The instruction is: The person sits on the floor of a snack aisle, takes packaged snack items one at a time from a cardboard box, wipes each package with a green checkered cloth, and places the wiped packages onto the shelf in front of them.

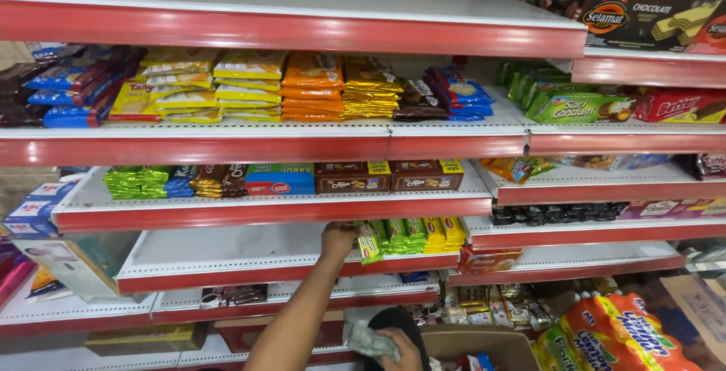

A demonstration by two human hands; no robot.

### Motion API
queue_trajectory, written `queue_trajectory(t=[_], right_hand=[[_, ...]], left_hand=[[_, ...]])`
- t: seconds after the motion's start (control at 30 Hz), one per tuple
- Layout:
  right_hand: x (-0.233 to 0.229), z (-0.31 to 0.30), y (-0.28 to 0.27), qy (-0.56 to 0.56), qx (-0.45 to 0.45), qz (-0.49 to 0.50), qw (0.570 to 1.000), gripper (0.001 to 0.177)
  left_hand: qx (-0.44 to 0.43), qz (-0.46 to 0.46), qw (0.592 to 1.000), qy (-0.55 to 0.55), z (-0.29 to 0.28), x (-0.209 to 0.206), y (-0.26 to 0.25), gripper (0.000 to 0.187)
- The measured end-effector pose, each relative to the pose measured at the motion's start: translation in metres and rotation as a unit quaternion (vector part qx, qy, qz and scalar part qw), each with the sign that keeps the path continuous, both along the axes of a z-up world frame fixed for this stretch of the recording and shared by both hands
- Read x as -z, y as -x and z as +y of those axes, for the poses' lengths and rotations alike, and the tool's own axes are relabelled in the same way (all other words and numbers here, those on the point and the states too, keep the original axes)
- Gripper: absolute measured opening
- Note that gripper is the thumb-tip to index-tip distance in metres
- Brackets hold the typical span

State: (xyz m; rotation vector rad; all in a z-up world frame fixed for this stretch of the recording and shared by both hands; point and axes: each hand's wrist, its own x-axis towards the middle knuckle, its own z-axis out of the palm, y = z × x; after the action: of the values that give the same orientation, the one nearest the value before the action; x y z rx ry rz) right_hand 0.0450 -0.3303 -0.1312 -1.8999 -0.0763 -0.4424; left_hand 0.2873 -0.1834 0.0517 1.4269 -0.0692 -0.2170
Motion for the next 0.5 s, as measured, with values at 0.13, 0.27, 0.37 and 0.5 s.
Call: queue_trajectory(t=[0.13, 0.27, 0.37, 0.5], right_hand=[[0.0, 0.003, -0.002, 0.019, -0.046, 0.058, 0.997, 0.046], [0.016, -0.009, -0.011, 0.039, -0.063, 0.035, 0.997, 0.044], [0.021, -0.015, -0.014, 0.074, -0.089, 0.04, 0.993, 0.041], [0.04, -0.019, -0.021, 0.075, -0.093, 0.029, 0.992, 0.052]], left_hand=[[-0.08, -0.158, 0.958, -0.226, -0.019, 0.023, -0.05, 0.04], [-0.077, -0.159, 0.945, -0.275, -0.037, 0.029, -0.072, 0.042], [-0.028, -0.079, 0.958, -0.273, -0.039, 0.005, -0.053, 0.048], [-0.075, -0.2, 0.907, -0.363, -0.052, 0.045, -0.076, 0.056]])
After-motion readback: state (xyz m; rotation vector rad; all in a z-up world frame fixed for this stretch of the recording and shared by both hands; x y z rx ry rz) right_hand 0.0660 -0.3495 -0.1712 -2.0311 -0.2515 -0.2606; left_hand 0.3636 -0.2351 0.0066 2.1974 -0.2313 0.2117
